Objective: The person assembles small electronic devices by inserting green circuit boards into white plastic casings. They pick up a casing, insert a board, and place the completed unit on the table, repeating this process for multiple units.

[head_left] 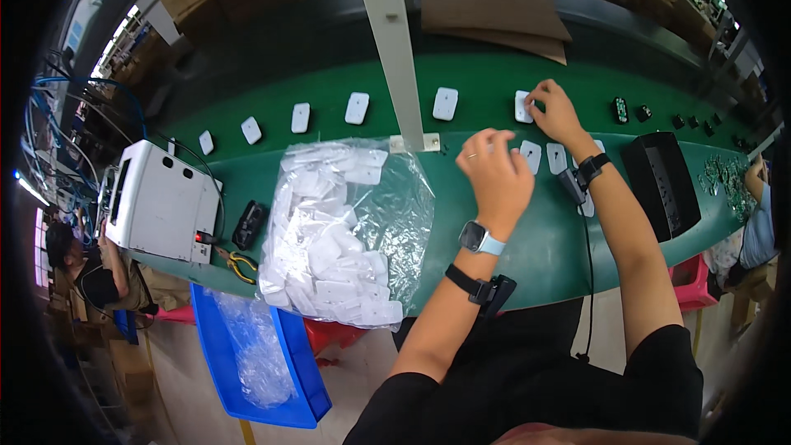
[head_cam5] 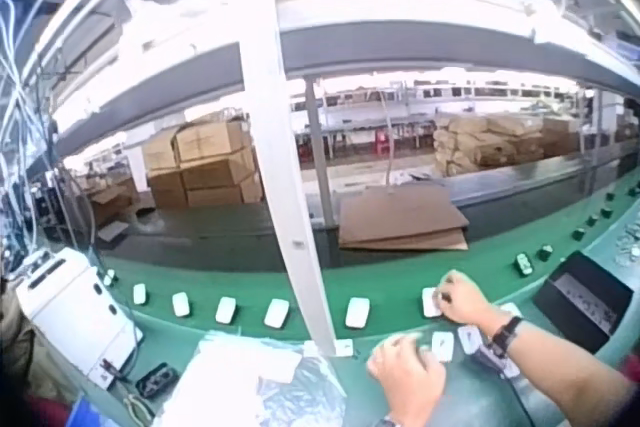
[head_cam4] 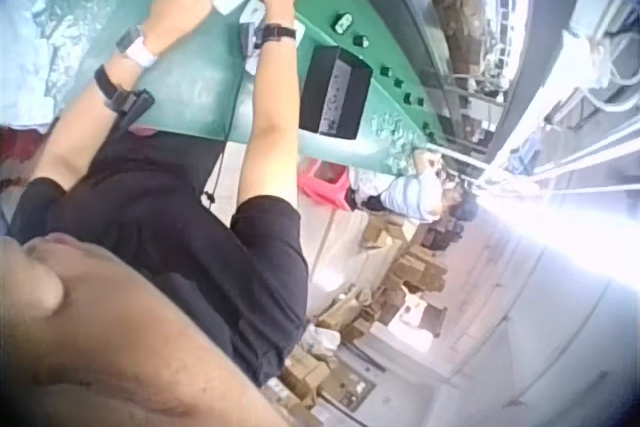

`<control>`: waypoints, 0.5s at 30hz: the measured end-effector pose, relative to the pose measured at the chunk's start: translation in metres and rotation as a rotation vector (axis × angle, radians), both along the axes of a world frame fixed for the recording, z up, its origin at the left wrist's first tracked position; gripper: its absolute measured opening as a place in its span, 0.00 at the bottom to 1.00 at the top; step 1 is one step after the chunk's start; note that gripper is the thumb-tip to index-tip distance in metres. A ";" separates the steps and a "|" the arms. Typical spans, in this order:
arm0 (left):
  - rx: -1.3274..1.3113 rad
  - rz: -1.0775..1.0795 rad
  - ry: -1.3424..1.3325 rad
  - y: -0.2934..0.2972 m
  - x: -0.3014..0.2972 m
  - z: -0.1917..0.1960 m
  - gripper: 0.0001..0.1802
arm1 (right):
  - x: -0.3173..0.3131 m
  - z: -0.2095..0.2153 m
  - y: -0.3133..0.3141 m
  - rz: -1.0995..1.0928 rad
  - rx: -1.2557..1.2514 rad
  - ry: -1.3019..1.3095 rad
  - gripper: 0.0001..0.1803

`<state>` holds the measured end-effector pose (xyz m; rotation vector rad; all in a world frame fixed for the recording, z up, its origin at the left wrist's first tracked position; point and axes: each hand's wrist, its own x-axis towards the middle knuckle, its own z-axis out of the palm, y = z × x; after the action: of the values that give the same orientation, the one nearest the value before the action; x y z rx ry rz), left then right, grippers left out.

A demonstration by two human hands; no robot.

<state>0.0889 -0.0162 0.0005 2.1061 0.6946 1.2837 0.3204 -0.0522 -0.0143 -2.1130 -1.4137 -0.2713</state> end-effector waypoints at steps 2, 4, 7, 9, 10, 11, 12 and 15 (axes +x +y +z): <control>-0.065 0.150 0.180 0.014 -0.016 0.011 0.15 | -0.003 0.004 -0.008 0.006 0.004 -0.006 0.09; -0.075 0.287 0.407 0.033 -0.041 0.014 0.17 | -0.014 0.028 -0.025 0.035 0.147 0.291 0.09; -0.090 0.486 0.723 0.078 -0.068 0.003 0.20 | -0.024 0.036 -0.063 0.140 0.355 0.519 0.10; -0.125 0.519 0.845 0.099 -0.079 -0.001 0.20 | -0.047 0.054 -0.115 0.166 0.322 0.473 0.10; -0.140 0.502 0.872 0.103 -0.079 -0.001 0.19 | -0.059 0.063 -0.142 0.149 0.313 0.408 0.09; -0.147 0.473 0.905 0.107 -0.076 -0.003 0.19 | -0.070 0.068 -0.170 0.117 0.305 0.346 0.09; -0.076 0.460 0.900 0.118 -0.078 -0.011 0.18 | -0.077 0.067 -0.189 0.103 0.311 0.353 0.09; 0.126 0.501 0.843 0.148 -0.085 -0.047 0.16 | -0.095 0.063 -0.241 0.032 0.281 0.400 0.08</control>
<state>0.0034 0.1322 -0.0463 2.6757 1.6023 0.5980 0.2254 -0.2934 0.0490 -1.7908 -1.1023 -0.0263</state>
